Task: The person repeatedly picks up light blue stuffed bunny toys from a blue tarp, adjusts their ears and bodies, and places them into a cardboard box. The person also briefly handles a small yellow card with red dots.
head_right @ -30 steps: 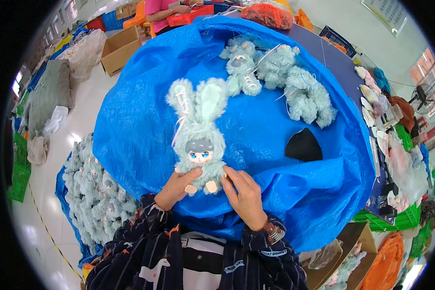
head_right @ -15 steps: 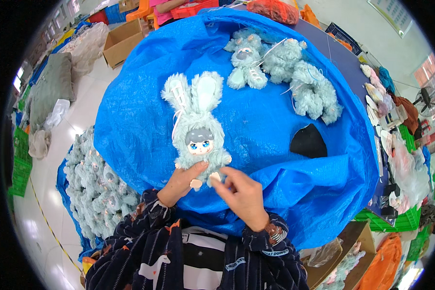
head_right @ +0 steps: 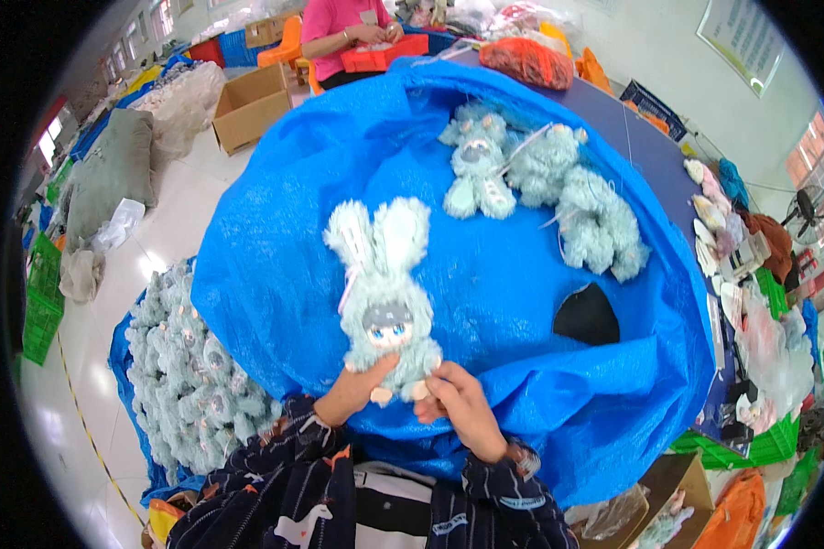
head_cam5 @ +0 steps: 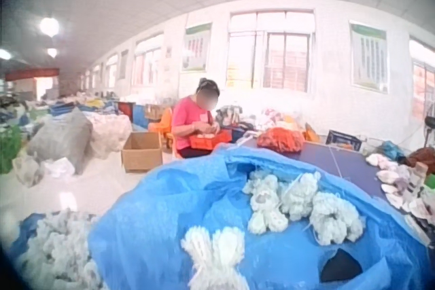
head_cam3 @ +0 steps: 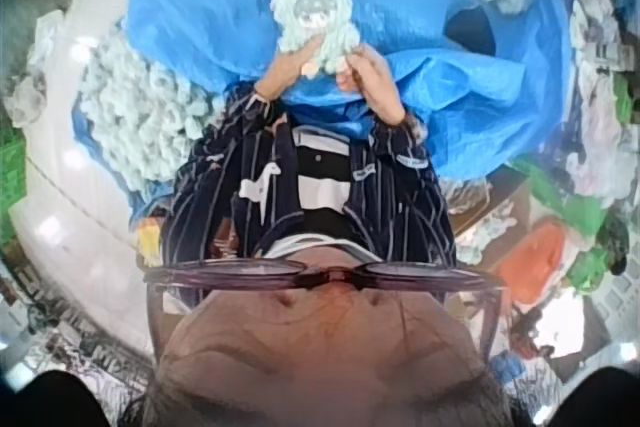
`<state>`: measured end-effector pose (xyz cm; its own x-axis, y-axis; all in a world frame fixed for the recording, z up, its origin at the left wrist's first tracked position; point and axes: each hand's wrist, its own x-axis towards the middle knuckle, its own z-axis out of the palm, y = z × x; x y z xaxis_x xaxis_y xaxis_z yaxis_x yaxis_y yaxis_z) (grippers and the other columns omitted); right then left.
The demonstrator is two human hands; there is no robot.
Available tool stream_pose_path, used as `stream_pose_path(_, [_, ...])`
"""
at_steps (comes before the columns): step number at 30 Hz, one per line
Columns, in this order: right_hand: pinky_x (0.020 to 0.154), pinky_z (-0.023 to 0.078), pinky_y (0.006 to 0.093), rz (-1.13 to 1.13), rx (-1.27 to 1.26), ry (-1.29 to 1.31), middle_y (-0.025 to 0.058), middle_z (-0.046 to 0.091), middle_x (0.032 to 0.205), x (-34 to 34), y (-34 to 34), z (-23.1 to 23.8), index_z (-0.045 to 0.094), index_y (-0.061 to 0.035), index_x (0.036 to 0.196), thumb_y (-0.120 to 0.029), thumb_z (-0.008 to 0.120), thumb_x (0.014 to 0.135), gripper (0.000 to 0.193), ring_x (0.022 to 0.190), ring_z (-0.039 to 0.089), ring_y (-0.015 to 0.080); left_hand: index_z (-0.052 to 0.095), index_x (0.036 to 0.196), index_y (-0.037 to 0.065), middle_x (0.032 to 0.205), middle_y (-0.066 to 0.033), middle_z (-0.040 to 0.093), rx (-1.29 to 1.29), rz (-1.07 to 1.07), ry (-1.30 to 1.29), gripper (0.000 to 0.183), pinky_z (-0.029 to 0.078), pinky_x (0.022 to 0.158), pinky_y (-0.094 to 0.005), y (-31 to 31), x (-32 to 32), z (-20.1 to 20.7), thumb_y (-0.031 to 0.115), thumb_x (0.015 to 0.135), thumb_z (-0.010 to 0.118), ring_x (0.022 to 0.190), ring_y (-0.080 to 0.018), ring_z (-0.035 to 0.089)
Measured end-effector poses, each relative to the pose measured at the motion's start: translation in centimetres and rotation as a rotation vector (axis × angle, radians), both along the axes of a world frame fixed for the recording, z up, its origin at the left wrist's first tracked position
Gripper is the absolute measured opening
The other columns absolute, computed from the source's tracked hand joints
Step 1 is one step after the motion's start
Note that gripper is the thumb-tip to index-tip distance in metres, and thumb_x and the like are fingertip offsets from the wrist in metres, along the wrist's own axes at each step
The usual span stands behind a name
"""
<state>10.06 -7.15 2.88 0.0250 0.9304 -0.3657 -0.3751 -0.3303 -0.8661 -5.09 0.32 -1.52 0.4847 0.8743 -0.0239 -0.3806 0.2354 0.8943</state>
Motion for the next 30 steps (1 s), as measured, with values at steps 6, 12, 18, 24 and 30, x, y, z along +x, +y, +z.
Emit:
stream_pose_path(6, [0.081, 0.044, 0.028, -0.008, 0.385, -0.41, 0.0112, 0.054, 0.104, 1.4, 1.9, 2.3, 0.039, 0.0011, 0.118, -0.012, 0.065, 0.076, 0.051, 0.095, 0.053, 0.0175, 0.047, 0.116, 0.002, 0.11, -0.0079, 0.053, 0.195, -0.319, 0.183, 0.038, 0.04, 0.087, -0.0299, 0.3, -0.5, 0.2, 0.008, 0.081, 0.058, 0.1, -0.0149, 0.05])
stream_pose_path(12, [0.081, 0.044, 0.0328, 0.021, 0.538, -0.685, 0.0199, 0.051, 0.111, -1.7, 2.6, 1.6, 0.035, 0.0019, 0.123, -0.022, 0.071, 0.07, 0.069, 0.102, 0.053, 0.0239, 0.045, 0.116, 0.0, 0.112, -0.0105, 0.053, 0.401, -0.162, 0.258, 0.043, 0.04, 0.087, -0.033, 0.2, -2.2, -0.7, 0.009, 0.078, 0.061, 0.102, -0.0189, 0.051])
stream_pose_path(18, [0.074, 0.045, 0.0314, 0.178, 0.708, -0.796, 0.0121, 0.051, 0.109, 2.0, 3.9, 6.3, 0.043, -0.0067, 0.12, -0.026, 0.072, 0.068, 0.062, 0.085, 0.055, 0.022, 0.03, 0.127, 0.002, 0.12, -0.0118, 0.043, 0.613, 0.177, 0.129, 0.057, 0.04, 0.089, -0.0359, 2.9, -8.7, -5.4, 0.025, 0.082, 0.056, 0.107, -0.0227, 0.047])
stream_pose_path(24, [0.073, 0.044, 0.0392, -0.757, 0.538, -1.441, 0.0173, 0.056, 0.097, 15.3, 8.1, 5.3, 0.055, 0.0007, 0.099, -0.021, 0.062, 0.075, 0.033, 0.087, 0.054, 0.0336, 0.017, 0.136, 0.012, 0.132, -0.0138, 0.034, 0.219, 0.167, -1.036, 0.059, 0.04, 0.089, -0.0432, 2.5, -13.3, 9.0, 0.042, 0.089, 0.037, 0.116, -0.0284, 0.039])
stream_pose_path(30, [0.082, 0.04, 0.0431, -0.615, 0.442, -1.478, 0.0258, 0.051, 0.103, 23.0, 12.2, -1.2, 0.046, 0.0021, 0.111, -0.011, 0.057, 0.068, 0.046, 0.097, 0.049, 0.0408, 0.046, 0.115, 0.01, 0.09, -0.006, 0.055, -0.014, 0.197, -0.631, 0.036, 0.045, 0.062, -0.033, 1.7, -10.7, 3.7, 0.035, 0.09, 0.042, 0.079, -0.0196, 0.052])
